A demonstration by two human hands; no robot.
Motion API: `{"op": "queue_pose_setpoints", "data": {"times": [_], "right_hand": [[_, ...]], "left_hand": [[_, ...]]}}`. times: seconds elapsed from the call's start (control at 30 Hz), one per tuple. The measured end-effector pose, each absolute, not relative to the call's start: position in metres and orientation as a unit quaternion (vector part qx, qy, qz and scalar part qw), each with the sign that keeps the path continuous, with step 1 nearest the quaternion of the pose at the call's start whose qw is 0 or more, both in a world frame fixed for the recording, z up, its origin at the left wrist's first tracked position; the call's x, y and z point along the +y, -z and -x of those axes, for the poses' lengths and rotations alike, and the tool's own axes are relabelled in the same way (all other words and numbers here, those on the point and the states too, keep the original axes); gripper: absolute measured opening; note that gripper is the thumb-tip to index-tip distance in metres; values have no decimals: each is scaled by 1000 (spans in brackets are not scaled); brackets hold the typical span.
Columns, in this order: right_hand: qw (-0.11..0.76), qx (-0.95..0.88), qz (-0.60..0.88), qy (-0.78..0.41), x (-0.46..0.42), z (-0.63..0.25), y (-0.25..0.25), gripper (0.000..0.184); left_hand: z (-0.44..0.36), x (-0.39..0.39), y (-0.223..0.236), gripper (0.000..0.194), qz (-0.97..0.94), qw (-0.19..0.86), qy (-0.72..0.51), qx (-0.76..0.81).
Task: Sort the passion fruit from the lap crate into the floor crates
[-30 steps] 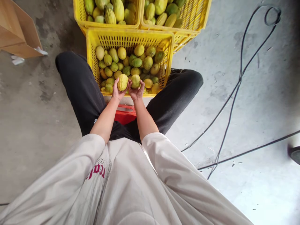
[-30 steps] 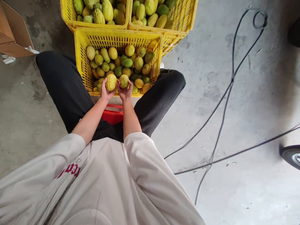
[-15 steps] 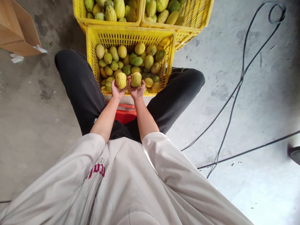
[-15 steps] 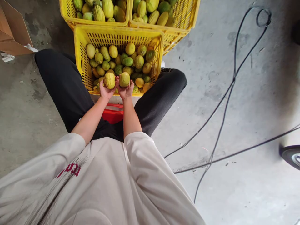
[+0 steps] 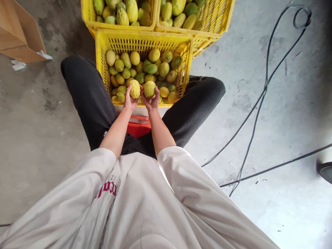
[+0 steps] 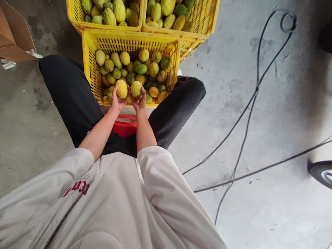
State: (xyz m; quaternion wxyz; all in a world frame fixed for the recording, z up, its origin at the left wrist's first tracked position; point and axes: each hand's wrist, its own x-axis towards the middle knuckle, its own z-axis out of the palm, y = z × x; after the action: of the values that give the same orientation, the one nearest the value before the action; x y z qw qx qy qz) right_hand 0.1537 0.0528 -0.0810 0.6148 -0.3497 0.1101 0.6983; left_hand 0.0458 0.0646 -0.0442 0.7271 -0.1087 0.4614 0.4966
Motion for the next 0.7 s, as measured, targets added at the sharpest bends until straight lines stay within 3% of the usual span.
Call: {"op": "queue_pose_setpoints", "data": {"times": [0.13, 0.3, 0.4, 0.47, 0.7], "right_hand": [[594, 110, 407, -686, 50, -149, 66, 23], [588, 157, 365, -705, 50, -149, 57, 29], [591, 189, 326, -713, 52, -152, 57, 45], [594, 197, 316, -713, 52, -154, 58, 53], [593, 184, 354, -700, 50, -153, 58, 35]], "left_hand": [[-47, 63, 37, 43, 117, 736, -493, 449], [-46, 65, 36, 50, 124, 733, -490, 455], [-45, 66, 37, 65, 140, 726, -498, 454], [-44, 66, 38, 64, 141, 722, -503, 454], [-45, 66, 42, 59, 103, 735, -479, 468]]}}
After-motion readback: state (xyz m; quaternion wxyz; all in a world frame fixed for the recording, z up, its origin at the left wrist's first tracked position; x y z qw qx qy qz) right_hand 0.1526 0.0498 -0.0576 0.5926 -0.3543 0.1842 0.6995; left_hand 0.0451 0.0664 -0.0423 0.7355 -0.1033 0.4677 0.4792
